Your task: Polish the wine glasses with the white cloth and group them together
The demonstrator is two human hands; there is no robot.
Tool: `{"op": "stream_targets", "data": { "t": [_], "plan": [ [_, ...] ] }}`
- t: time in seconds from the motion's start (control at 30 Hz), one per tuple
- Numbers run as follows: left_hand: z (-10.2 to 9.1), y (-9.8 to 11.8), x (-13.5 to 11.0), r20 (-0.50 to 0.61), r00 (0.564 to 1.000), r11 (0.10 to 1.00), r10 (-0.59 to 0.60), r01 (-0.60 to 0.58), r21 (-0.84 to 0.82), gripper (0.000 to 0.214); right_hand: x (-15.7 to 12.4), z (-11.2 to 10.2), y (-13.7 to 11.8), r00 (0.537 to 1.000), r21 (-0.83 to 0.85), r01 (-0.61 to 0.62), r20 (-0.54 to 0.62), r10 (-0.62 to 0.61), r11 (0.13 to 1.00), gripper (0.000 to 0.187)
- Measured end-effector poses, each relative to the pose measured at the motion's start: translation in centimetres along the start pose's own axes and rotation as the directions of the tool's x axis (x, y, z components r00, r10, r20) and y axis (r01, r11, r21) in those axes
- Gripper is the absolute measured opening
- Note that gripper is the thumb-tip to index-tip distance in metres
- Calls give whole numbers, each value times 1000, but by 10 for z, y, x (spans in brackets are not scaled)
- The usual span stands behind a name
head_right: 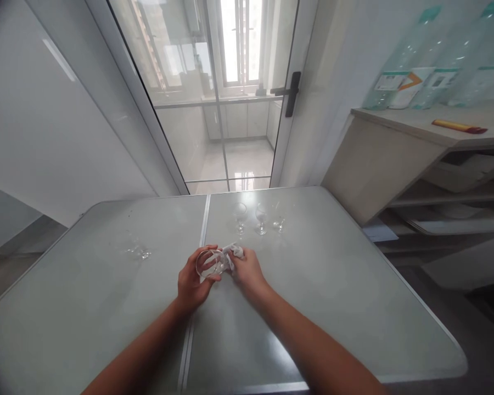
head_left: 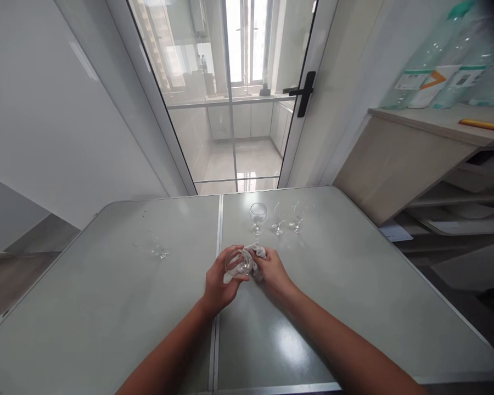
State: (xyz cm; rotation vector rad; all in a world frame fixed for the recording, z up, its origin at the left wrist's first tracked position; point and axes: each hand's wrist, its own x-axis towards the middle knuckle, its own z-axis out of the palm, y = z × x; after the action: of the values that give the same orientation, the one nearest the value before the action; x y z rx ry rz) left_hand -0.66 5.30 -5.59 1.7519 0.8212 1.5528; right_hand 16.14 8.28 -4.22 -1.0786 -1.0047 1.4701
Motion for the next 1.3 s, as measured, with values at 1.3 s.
{"op": "stream_targets", "data": {
  "t": [1.3],
  "plan": [
    [-13, -9, 21, -100, 993, 913, -56, 91, 398, 83, -34, 5, -36, 958, -953, 266, 245, 147, -143, 72]
  ]
}}
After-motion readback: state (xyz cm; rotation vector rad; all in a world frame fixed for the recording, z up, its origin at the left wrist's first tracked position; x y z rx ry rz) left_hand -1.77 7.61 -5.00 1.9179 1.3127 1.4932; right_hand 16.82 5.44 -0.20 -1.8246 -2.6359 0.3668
